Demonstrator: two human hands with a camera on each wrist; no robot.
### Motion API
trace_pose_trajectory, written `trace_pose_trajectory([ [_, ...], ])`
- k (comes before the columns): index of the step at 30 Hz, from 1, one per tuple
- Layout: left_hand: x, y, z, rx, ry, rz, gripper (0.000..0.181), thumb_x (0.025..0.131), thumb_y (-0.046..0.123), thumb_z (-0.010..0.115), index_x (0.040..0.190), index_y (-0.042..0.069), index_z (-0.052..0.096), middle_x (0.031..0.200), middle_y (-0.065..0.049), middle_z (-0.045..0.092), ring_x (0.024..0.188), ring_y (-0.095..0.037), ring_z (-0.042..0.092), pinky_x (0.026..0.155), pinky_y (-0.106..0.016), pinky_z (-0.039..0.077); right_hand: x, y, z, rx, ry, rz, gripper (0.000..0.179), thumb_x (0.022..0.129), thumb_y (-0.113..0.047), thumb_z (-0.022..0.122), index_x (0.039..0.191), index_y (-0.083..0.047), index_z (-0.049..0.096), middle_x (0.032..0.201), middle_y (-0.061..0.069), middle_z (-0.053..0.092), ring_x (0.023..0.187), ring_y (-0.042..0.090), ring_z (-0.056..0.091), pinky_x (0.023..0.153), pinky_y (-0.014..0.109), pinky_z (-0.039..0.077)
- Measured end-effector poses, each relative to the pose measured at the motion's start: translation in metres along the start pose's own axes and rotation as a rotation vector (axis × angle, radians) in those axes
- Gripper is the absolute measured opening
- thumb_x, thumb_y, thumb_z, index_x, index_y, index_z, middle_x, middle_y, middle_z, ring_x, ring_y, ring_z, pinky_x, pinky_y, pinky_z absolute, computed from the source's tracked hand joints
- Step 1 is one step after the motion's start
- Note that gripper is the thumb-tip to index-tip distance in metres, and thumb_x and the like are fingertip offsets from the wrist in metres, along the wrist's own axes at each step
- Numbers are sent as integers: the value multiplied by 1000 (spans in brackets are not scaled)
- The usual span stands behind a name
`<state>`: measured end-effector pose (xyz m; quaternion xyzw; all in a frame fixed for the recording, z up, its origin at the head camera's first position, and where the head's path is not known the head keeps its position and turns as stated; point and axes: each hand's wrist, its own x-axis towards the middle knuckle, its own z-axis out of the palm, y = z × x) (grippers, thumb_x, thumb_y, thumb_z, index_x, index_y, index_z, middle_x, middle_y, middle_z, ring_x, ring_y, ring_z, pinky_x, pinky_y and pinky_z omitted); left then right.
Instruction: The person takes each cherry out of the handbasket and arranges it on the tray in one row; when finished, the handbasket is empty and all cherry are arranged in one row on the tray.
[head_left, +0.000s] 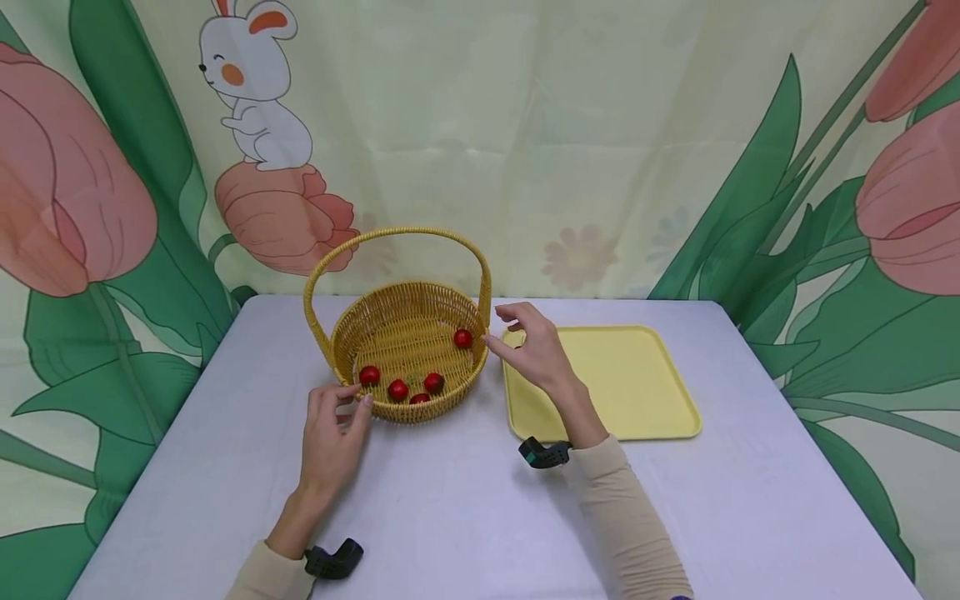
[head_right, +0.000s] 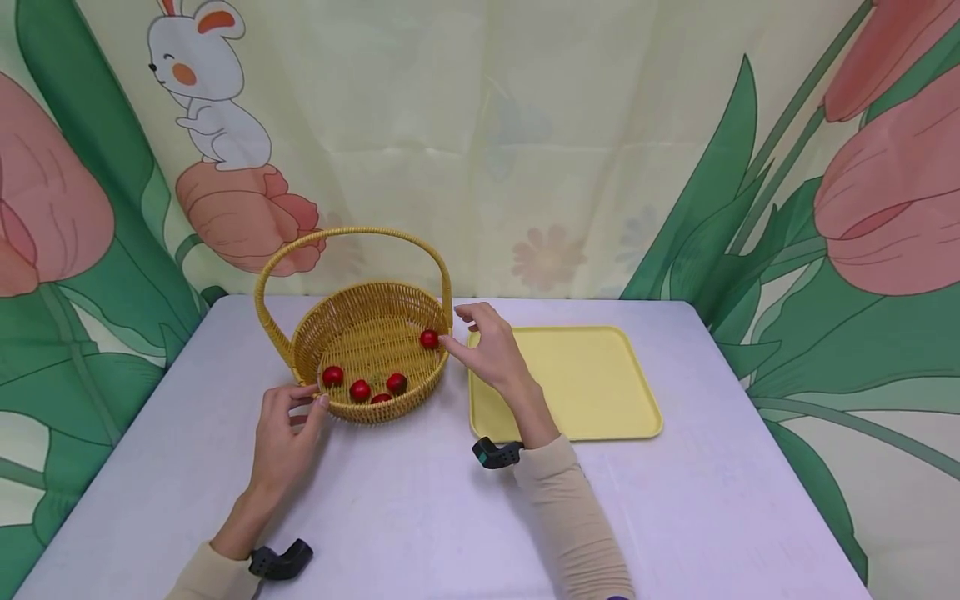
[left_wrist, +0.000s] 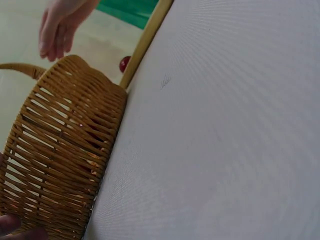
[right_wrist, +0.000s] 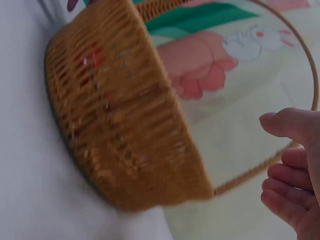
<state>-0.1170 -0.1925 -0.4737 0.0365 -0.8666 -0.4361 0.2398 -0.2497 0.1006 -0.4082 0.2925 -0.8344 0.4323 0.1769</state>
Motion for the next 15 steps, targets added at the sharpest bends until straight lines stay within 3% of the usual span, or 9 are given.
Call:
trace_pose_trajectory([
  [4, 0, 0, -1, -5, 10, 19, 29, 96, 22, 67, 118, 4, 62, 118, -11, 51, 107, -23, 59, 78, -15, 50, 10, -20, 11, 14, -49, -53, 49, 85, -20, 80, 125, 1, 63, 119, 16, 67, 107, 31, 65, 91, 41, 58],
  [9, 1, 0, -1, 1, 9, 16, 30, 97, 23, 66, 119, 3, 61, 118, -10, 51, 107, -24, 59, 78, -16, 51, 25, -38, 30, -32, -151, -12, 56, 87, -27, 77, 134, -2, 59, 132, 13, 63, 119, 27, 62, 102, 40, 53],
  [15, 0, 2, 0, 2, 3, 1, 31, 97, 23, 66, 119, 3, 61, 118, -10, 51, 108, -25, 59, 80, -29, 56, 40, -41, 55, -59, -256, 65, 65, 88, -33, 76, 140, -1, 54, 140, 14, 59, 126, 29, 58, 106, 42, 51],
])
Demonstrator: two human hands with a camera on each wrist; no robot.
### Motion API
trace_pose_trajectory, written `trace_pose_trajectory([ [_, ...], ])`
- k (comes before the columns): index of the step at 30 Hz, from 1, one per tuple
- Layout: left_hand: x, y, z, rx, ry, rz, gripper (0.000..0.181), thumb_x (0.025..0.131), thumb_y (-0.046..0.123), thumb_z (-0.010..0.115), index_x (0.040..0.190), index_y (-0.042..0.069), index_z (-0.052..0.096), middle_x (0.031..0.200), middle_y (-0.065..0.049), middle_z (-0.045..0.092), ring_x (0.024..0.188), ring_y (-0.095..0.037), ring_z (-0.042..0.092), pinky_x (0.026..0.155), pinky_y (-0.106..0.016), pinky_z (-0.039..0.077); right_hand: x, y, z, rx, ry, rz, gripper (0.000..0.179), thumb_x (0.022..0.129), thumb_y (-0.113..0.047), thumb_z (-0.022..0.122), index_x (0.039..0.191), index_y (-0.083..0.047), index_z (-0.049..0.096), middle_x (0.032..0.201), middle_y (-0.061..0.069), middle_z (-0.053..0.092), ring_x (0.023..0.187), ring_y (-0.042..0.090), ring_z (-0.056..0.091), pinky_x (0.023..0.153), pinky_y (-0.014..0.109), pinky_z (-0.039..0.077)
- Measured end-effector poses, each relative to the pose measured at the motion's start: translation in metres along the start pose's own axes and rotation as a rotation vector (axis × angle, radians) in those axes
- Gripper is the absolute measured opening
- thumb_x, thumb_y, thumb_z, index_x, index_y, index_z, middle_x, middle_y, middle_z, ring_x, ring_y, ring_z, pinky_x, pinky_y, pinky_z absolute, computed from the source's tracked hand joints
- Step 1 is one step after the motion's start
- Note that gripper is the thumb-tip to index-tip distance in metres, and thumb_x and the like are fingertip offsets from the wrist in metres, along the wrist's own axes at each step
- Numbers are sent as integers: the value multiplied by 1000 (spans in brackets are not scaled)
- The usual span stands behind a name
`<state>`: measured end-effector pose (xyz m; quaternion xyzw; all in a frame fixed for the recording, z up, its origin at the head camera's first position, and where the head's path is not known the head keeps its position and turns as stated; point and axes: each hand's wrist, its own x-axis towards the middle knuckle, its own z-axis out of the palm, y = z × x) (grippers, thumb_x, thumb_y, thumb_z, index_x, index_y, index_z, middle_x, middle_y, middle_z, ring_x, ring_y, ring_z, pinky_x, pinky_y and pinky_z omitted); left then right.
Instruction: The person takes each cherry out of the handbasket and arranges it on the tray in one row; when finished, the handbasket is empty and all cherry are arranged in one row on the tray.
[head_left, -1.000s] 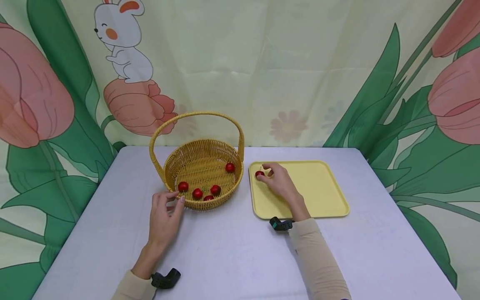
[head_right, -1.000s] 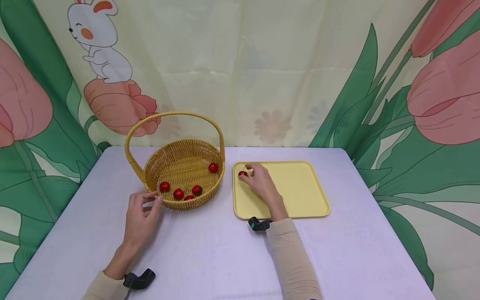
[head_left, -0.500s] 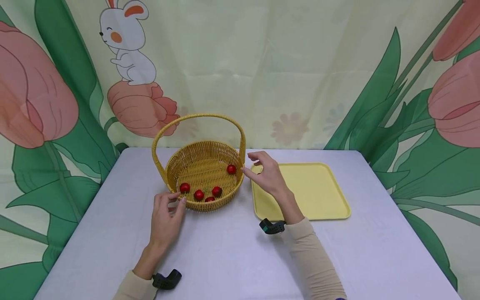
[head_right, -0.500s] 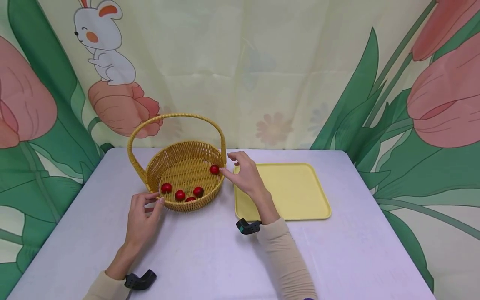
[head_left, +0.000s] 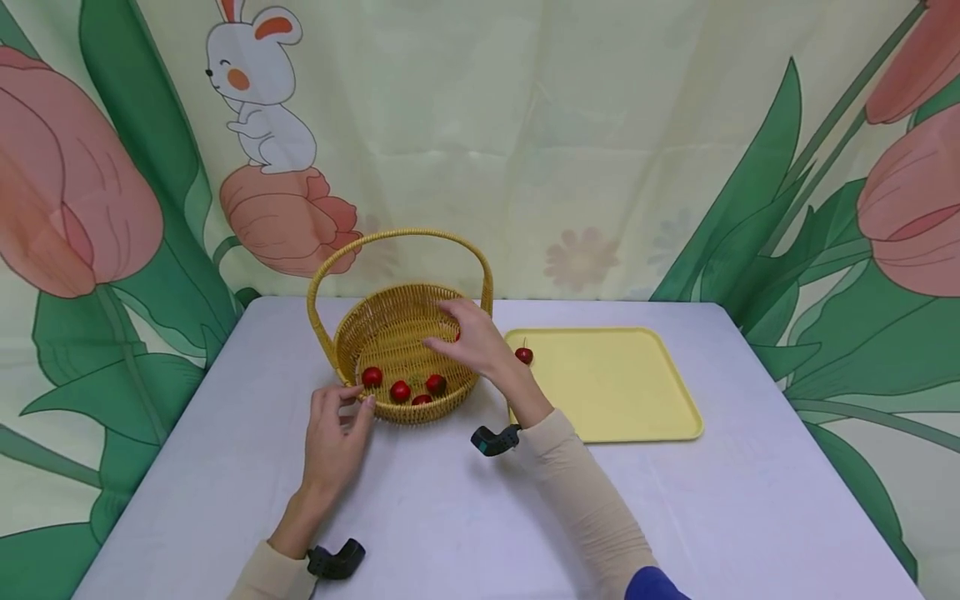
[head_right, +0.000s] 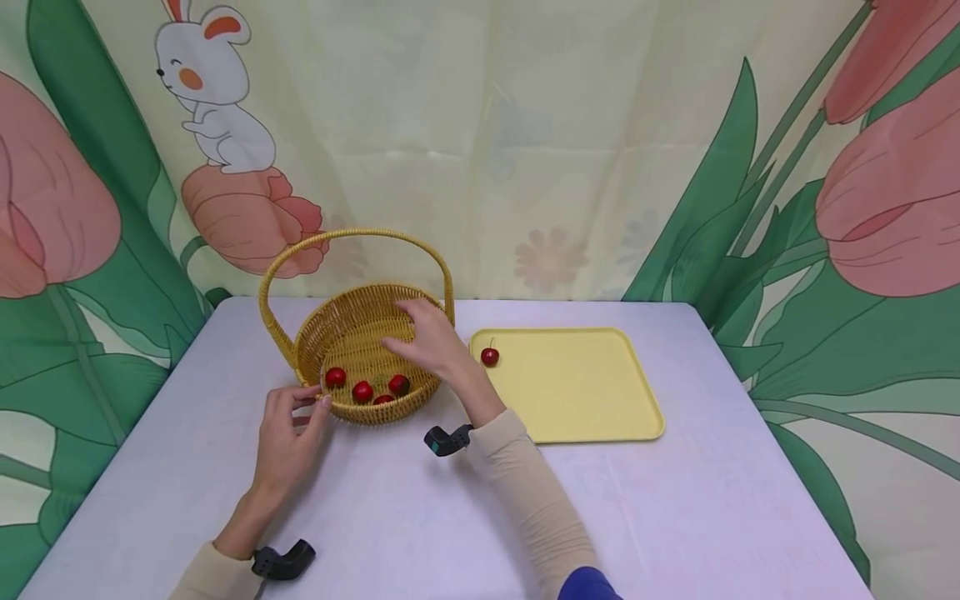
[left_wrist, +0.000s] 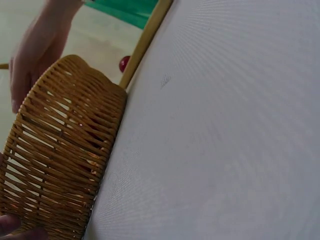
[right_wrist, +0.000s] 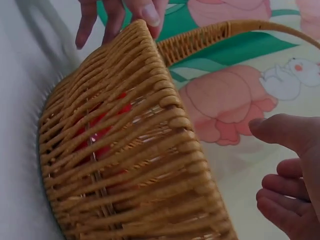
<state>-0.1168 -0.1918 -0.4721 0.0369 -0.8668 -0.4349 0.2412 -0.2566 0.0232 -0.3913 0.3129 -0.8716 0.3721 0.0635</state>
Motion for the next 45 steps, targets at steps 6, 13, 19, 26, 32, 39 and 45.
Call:
trace_pose_trajectory([
  [6, -1, 0, 1, -4, -9, -7, 32, 97, 24, 66, 120, 3, 61, 118, -10, 51, 108, -25, 59, 81, -33, 56, 15, 5, 20, -18, -69, 142, 75, 87, -41, 75, 145, -2, 48, 148, 16, 52, 135, 31, 51, 113, 43, 44],
  [13, -3, 0, 2, 7, -2, 1, 31, 97, 24, 66, 119, 4, 61, 118, -10, 51, 108, -25, 60, 81, -35, 57, 23, 11, 37, -78, -122, 289, 86, 86, -45, 75, 151, 0, 39, 157, 21, 39, 147, 37, 35, 120, 47, 34],
  [19, -3, 0, 1, 3, -3, -4, 31, 97, 25, 66, 119, 4, 62, 118, -10, 51, 108, -25, 60, 81, -35, 57, 27, 13, 42, -181, -155, 380, 89, 85, -45, 77, 148, 5, 39, 156, 24, 37, 144, 37, 38, 118, 45, 38],
  [26, -2, 1, 1, 3, 0, 0, 32, 97, 26, 66, 119, 4, 61, 118, -10, 51, 108, -25, 60, 81, -37, 57, 31, 12, 45, -224, -168, 422, 80, 86, -41, 77, 140, 9, 46, 151, 27, 41, 139, 39, 43, 115, 45, 41],
  [32, -1, 0, 1, 5, -3, -4, 34, 98, 28, 65, 121, 3, 61, 119, -10, 51, 109, -26, 60, 82, -45, 57, 32, 11, 45, -215, -187, 414, 60, 86, -36, 78, 123, 6, 57, 136, 25, 54, 125, 37, 53, 106, 45, 48],
  [39, -1, 0, 1, 7, -2, 1, 34, 98, 28, 65, 121, 3, 61, 119, -10, 51, 109, -25, 59, 82, -45, 57, 33, 12, 45, -130, -193, 380, 51, 83, -31, 81, 114, 5, 62, 112, 18, 65, 90, 23, 57, 77, 35, 52],
  [45, -1, -2, 2, 24, 2, 6, 34, 98, 28, 65, 121, 3, 61, 119, -9, 51, 108, -24, 59, 82, -39, 56, 32, 11, 48, -227, -199, 436, 43, 83, -40, 80, 96, -3, 62, 107, 14, 63, 89, 25, 57, 70, 36, 51],
])
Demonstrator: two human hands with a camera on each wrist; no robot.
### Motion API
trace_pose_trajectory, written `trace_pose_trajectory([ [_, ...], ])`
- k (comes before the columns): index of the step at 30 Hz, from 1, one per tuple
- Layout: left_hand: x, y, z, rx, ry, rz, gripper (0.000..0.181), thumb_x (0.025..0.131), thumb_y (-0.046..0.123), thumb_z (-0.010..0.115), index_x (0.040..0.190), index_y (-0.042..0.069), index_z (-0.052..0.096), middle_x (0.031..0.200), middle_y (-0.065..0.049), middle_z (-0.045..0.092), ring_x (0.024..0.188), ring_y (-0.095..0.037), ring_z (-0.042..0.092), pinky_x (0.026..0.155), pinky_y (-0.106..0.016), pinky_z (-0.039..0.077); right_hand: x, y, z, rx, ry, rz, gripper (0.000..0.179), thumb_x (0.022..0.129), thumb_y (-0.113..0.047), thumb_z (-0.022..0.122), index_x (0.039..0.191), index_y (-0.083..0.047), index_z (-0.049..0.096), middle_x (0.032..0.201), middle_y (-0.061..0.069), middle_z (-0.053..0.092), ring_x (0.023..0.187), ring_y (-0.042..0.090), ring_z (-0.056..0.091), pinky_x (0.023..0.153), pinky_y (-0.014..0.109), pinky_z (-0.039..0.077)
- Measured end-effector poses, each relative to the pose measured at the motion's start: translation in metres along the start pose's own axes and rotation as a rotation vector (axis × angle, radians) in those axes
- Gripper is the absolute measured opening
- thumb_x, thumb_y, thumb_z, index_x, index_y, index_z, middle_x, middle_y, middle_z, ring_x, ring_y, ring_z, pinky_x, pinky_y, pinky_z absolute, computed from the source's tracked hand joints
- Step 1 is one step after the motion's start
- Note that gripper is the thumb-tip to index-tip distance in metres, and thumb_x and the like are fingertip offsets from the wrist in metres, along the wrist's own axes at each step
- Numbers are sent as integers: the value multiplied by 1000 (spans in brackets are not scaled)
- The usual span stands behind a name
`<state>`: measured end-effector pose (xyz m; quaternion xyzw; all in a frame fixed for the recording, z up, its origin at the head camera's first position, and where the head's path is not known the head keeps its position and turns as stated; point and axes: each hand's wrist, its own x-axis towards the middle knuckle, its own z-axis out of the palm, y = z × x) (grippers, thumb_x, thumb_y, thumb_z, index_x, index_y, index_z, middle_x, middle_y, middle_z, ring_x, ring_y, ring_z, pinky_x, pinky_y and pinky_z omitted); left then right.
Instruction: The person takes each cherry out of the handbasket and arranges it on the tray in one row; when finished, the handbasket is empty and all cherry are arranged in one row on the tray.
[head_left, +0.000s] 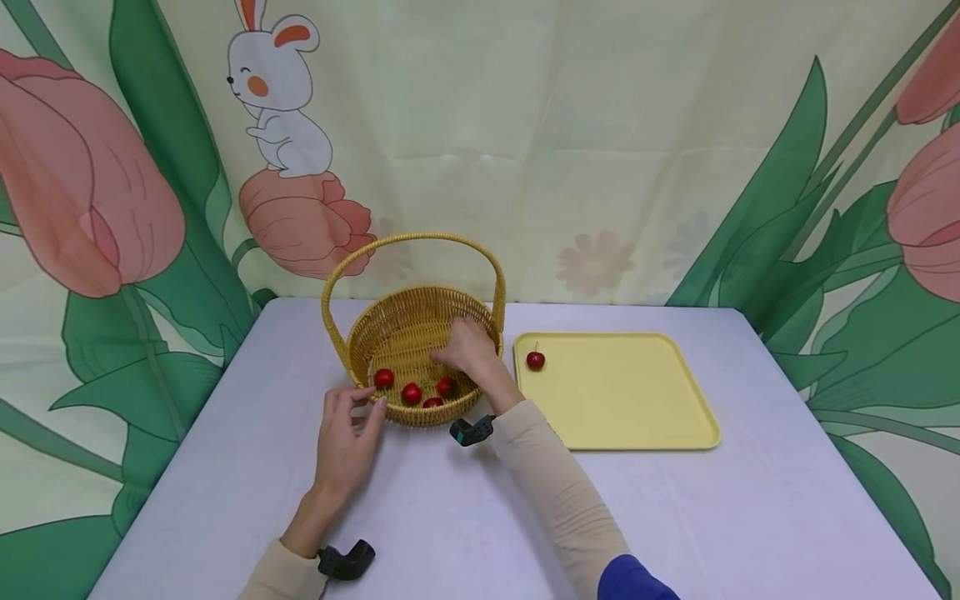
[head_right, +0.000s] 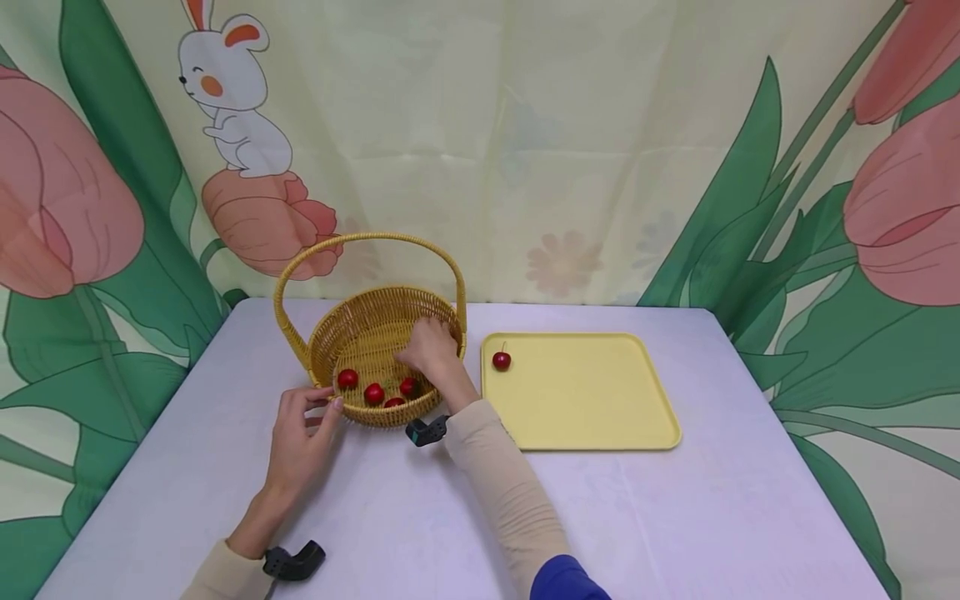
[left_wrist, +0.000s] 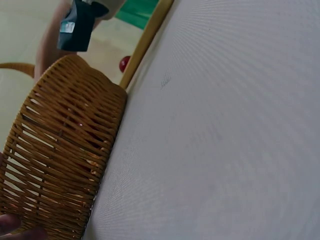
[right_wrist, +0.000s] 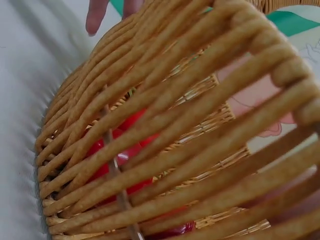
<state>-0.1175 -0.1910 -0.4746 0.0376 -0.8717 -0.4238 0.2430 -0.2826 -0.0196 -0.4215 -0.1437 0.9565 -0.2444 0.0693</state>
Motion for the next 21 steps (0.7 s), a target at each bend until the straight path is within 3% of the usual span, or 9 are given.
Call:
trace_pose_trajectory([
  [5, -1, 0, 1, 3, -2, -1, 32, 98, 28, 65, 120, 5, 61, 119, -9, 52, 108, -22, 59, 82, -36, 56, 0, 1, 2, 23, -39, -23, 49, 82, -35, 82, 110, 0, 63, 120, 15, 63, 103, 28, 59, 89, 41, 55],
  [11, -1, 0, 0, -3, -8, -5, 33, 98, 28, 65, 121, 5, 61, 119, -9, 51, 108, -22, 59, 82, -35, 55, 7, 4, 2, 170, -150, -117, 66, 82, -23, 82, 136, 2, 54, 128, 16, 63, 109, 25, 60, 101, 42, 52],
  [16, 0, 0, 0, -3, -11, -7, 33, 98, 29, 64, 121, 6, 60, 119, -8, 51, 108, -21, 58, 82, -34, 56, 12, 4, 3, 229, -238, -161, 66, 80, -18, 85, 136, 0, 55, 134, 15, 63, 122, 29, 59, 107, 42, 49],
  [21, 0, -1, 0, -1, -9, -7, 33, 98, 30, 64, 121, 6, 60, 119, -8, 51, 108, -20, 58, 82, -34, 56, 15, 3, 5, 263, -284, -203, 60, 80, -13, 85, 132, 0, 59, 128, 15, 65, 118, 28, 61, 104, 41, 51],
])
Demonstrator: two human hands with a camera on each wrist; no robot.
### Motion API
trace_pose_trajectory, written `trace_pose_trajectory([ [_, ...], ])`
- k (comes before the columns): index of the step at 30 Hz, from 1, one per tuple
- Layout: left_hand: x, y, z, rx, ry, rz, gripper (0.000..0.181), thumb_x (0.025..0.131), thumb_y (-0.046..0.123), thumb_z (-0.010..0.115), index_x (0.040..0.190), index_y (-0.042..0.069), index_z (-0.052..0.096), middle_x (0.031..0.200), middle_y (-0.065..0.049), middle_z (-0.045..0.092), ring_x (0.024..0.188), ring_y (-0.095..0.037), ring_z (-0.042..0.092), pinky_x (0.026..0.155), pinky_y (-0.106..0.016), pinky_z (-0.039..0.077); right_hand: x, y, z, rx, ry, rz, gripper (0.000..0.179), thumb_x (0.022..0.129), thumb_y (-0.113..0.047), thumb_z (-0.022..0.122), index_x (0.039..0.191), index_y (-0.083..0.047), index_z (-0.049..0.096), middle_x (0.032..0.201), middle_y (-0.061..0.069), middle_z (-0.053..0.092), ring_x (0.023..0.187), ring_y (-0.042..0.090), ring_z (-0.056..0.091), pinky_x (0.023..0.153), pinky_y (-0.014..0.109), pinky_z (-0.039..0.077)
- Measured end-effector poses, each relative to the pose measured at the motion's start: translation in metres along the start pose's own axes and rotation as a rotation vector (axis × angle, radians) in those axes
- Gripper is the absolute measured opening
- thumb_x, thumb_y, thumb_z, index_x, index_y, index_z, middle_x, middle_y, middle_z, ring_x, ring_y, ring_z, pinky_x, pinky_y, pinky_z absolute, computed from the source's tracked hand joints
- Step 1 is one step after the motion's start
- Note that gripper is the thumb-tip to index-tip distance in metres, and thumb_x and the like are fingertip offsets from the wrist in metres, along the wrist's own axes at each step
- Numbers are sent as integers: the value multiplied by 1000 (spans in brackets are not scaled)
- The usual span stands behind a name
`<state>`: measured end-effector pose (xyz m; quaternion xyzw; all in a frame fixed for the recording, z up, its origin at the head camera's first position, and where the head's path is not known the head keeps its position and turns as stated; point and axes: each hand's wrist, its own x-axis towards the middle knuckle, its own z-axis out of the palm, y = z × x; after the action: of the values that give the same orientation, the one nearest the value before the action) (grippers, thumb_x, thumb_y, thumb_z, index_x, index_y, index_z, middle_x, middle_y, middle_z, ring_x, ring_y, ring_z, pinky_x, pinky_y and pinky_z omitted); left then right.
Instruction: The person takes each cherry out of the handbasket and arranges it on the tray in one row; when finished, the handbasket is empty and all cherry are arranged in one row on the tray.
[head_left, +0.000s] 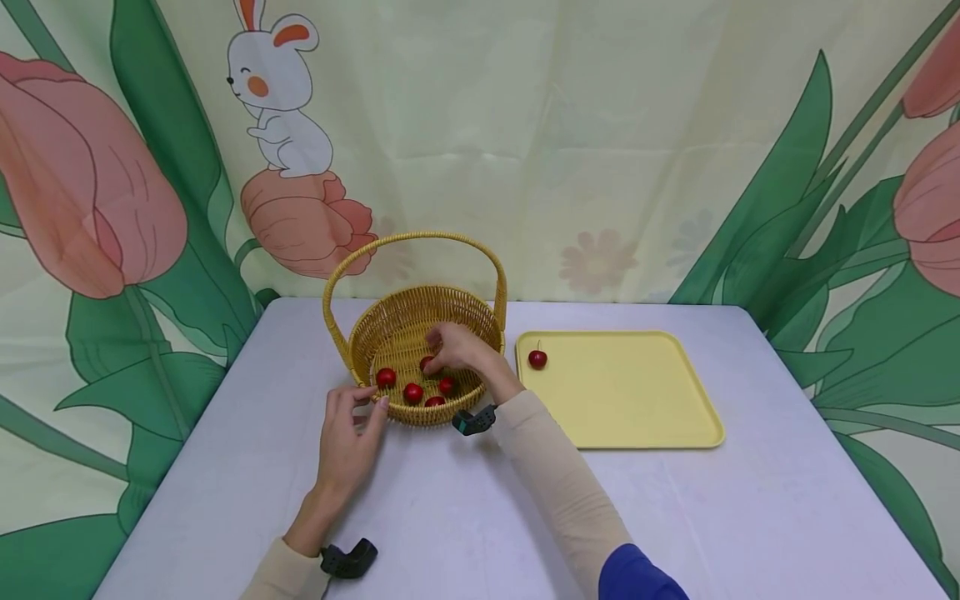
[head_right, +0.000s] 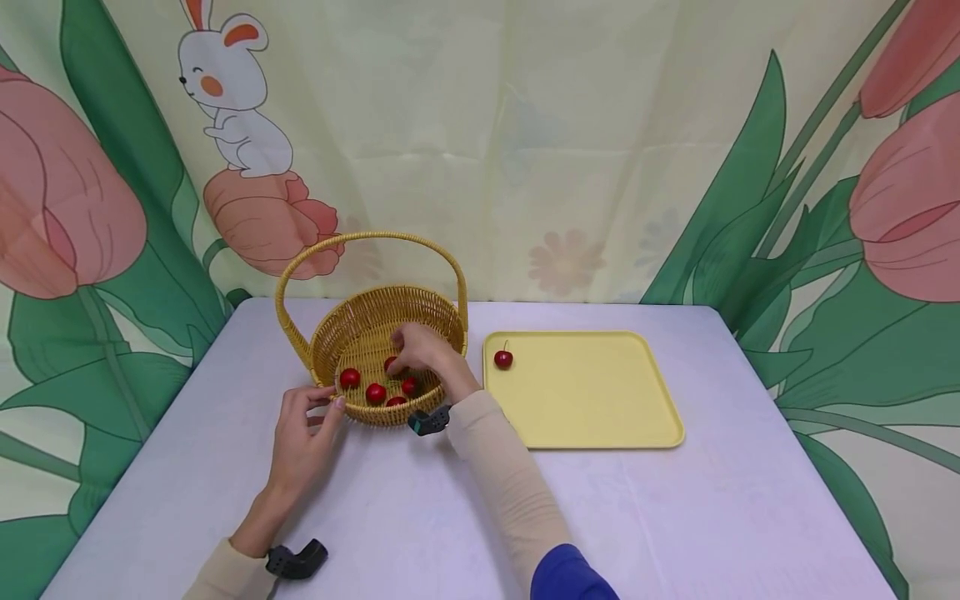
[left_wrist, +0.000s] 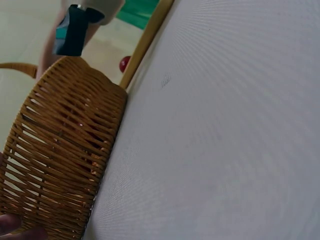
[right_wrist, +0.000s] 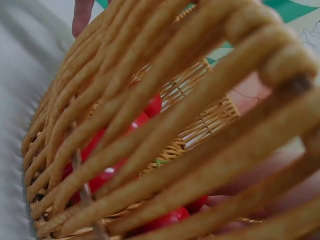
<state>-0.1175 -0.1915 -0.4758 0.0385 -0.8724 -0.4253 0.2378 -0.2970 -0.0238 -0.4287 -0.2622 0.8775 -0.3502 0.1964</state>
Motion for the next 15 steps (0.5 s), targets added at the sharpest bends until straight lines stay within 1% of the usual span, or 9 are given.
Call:
trace_pose_trajectory([
  [3, 0, 0, 0, -2, 1, -2, 33, 98, 29, 64, 121, 5, 60, 119, -8, 51, 108, -20, 58, 82, -34, 56, 0, 0, 0, 1, -16, -19, 57, 80, -11, 84, 131, 0, 60, 125, 14, 66, 115, 27, 63, 102, 40, 52],
  [6, 0, 0, 0, 2, 1, -3, 33, 98, 29, 64, 121, 5, 60, 119, -9, 51, 108, -19, 58, 82, -35, 56, -1, 0, 1, -12, -18, -36, 56, 81, -13, 84, 130, -1, 61, 124, 14, 67, 114, 26, 63, 102, 39, 52],
  [9, 0, 0, 0, 8, -1, -2, 33, 98, 30, 64, 121, 6, 60, 119, -8, 51, 108, -19, 58, 82, -36, 57, -2, -1, 2, -37, 5, -39, 58, 81, -22, 85, 130, -1, 62, 123, 13, 67, 113, 25, 63, 101, 39, 53],
  [11, 0, 0, 0, 8, 1, 2, 33, 98, 30, 64, 120, 5, 60, 119, -8, 51, 108, -19, 58, 82, -36, 57, -3, -2, 3, -55, 27, -24, 59, 80, -30, 86, 127, -2, 63, 121, 12, 67, 110, 23, 63, 99, 38, 54],
  [13, 0, 0, 0, 6, 3, 6, 33, 98, 30, 64, 120, 5, 60, 118, -9, 51, 108, -20, 58, 81, -36, 57, -3, -3, 4, -78, 48, -4, 60, 78, -37, 86, 122, -3, 64, 116, 10, 68, 103, 22, 63, 94, 37, 55],
  [15, 0, 0, 0, 5, 6, 10, 33, 98, 29, 64, 120, 6, 61, 118, -9, 51, 107, -20, 59, 81, -35, 57, -4, -4, 4, -105, 60, 12, 57, 77, -41, 86, 115, -3, 65, 110, 9, 68, 96, 21, 62, 88, 35, 56],
])
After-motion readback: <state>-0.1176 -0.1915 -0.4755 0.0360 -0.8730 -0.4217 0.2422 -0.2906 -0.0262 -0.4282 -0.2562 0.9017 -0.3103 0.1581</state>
